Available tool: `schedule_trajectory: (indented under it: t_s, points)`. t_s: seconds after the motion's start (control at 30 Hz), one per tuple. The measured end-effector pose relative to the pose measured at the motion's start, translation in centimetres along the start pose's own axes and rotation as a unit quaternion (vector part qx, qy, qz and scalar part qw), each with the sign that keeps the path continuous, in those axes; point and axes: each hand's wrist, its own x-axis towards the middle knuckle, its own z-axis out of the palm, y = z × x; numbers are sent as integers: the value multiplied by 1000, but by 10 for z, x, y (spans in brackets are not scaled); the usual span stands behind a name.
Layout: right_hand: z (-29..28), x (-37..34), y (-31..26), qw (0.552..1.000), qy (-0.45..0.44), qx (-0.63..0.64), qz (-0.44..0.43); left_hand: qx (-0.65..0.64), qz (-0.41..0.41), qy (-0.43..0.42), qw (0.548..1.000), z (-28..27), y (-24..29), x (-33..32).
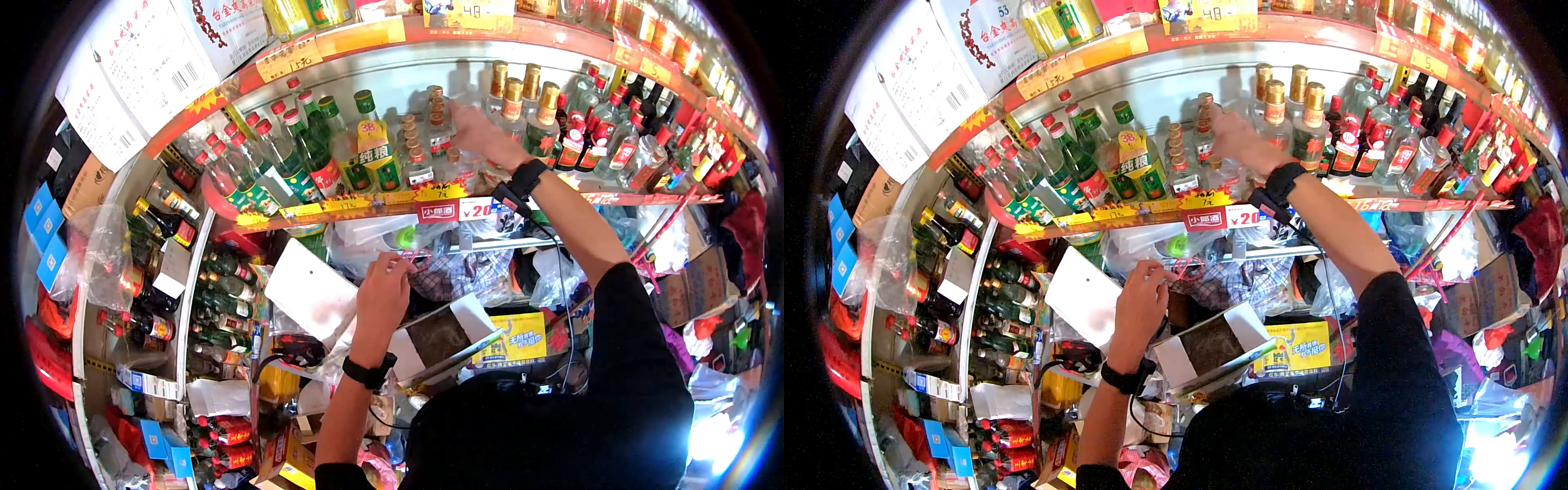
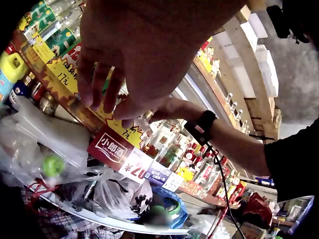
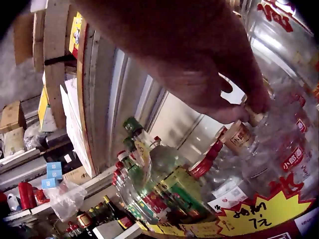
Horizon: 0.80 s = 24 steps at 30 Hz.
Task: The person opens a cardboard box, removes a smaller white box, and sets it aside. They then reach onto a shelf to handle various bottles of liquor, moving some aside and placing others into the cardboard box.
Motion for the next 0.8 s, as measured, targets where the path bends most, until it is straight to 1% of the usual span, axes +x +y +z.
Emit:
schedule_trajectory:
  t_s: [0.1,0.2,0.3,0.5,0.57,0.6,0.7,0.8]
  points:
    - [6,7,3,1000,0,7,-17,-7,4,0,1000,0,2,-1]
    - [5,13,1,1000,-25,5,-4,-7,3,-2,1000,0,1,0]
    - [22,20,15,999,-7,2,-31,-3,1,-8,1000,0,1,-1]
    - [32,29,18,1000,-7,-6,-14,-4,-2,-21,1000,4,0,-3]
    - [31,29,18,999,-4,-9,-43,-11,-16,-38,999,4,2,-2]
    - [30,29,19,998,-3,-12,-57,-11,-14,-37,999,4,2,-2]
    - [-1,18,15,997,-19,54,-49,-12,-10,-33,999,6,2,-4]
    - [-12,38,16,997,35,-25,-58,-21,-11,-32,999,10,-1,-6]
